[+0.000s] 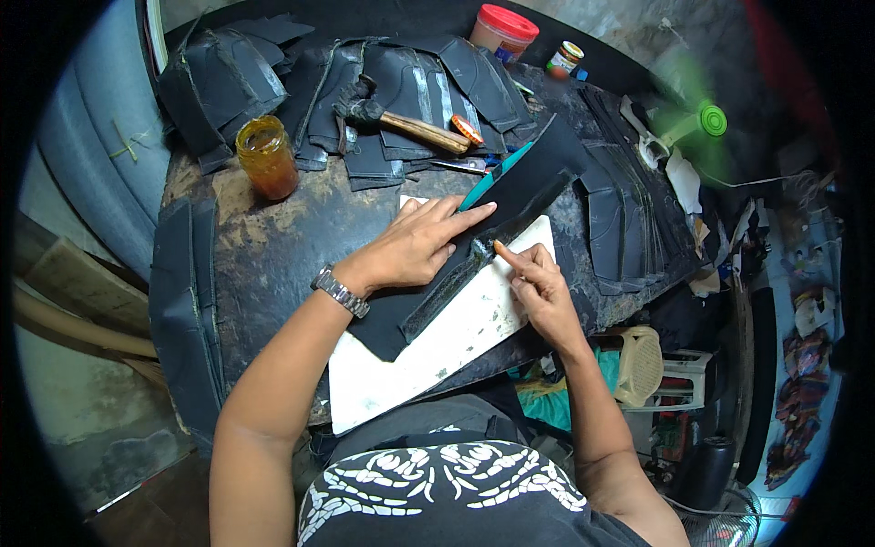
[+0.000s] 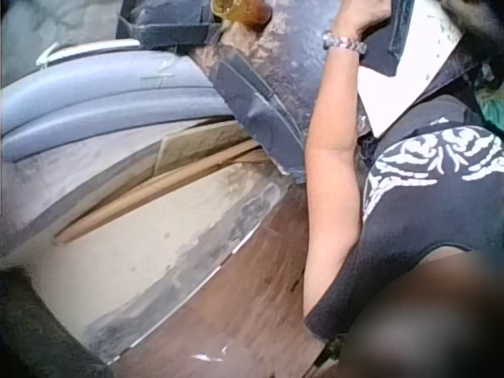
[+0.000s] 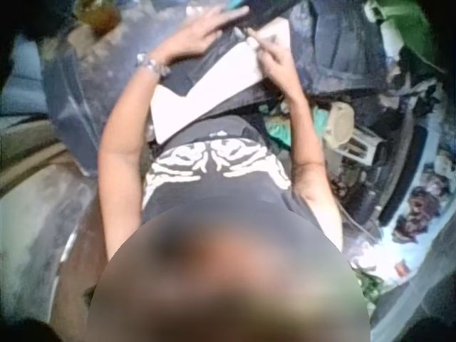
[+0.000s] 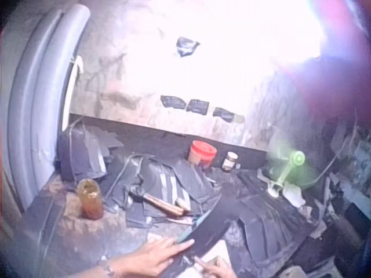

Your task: The person repeatedly applies a brown adhesive from a small jar onto the edges of black leather pieces using a brush. They spread the glue along seams, flip the pieces, and inspect the coated edges before setting them aside on the workbench.

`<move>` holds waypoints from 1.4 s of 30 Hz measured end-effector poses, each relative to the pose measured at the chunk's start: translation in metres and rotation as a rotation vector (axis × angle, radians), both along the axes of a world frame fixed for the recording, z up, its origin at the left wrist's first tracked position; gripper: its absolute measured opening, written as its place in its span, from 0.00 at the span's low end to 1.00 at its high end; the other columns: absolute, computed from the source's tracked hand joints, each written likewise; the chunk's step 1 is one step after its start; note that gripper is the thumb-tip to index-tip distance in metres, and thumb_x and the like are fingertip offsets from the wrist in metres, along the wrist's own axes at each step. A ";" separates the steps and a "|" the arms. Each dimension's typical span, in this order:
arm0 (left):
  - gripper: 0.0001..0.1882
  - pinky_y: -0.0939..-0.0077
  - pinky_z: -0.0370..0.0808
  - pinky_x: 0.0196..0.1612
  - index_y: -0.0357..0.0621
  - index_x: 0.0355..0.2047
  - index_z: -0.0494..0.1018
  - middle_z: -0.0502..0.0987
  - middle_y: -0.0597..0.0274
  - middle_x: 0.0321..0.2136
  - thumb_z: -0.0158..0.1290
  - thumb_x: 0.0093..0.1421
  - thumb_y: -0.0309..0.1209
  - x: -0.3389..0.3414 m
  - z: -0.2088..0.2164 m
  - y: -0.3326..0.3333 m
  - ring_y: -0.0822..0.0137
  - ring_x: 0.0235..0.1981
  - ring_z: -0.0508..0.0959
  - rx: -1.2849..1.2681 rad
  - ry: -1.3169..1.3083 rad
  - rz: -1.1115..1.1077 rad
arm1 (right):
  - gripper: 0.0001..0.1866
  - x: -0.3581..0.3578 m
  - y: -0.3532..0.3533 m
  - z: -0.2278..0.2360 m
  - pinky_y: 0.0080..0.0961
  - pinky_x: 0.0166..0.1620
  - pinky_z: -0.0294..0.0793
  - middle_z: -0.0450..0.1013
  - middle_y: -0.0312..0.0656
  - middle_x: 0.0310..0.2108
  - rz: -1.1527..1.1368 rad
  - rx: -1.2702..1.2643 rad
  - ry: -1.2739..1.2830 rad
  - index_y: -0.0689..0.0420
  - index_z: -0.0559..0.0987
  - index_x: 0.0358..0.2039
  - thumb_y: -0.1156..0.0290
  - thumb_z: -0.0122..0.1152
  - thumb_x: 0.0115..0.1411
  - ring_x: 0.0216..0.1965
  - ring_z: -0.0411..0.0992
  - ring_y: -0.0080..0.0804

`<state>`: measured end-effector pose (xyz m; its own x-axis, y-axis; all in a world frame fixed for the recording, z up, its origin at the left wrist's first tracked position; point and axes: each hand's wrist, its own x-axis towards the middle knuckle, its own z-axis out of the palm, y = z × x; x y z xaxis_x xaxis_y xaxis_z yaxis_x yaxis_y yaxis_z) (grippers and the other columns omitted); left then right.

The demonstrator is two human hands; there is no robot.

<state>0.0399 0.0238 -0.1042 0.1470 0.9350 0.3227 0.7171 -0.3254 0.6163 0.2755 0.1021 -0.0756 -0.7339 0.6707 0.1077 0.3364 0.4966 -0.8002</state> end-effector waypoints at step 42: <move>0.28 0.60 0.70 0.52 0.49 0.56 0.69 0.72 0.53 0.45 0.57 0.53 0.24 -0.005 -0.007 0.005 0.52 0.46 0.74 0.156 -0.213 -0.008 | 0.14 -0.026 -0.071 0.013 0.36 0.47 0.55 0.62 0.39 0.30 0.348 0.255 0.082 0.54 0.85 0.37 0.79 0.56 0.52 0.36 0.63 0.35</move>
<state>0.0348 0.0290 -0.1111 0.0673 0.8707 0.4873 0.5738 -0.4333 0.6950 0.2495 0.0308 -0.0623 -0.8937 0.3291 0.3048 0.0547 0.7544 -0.6541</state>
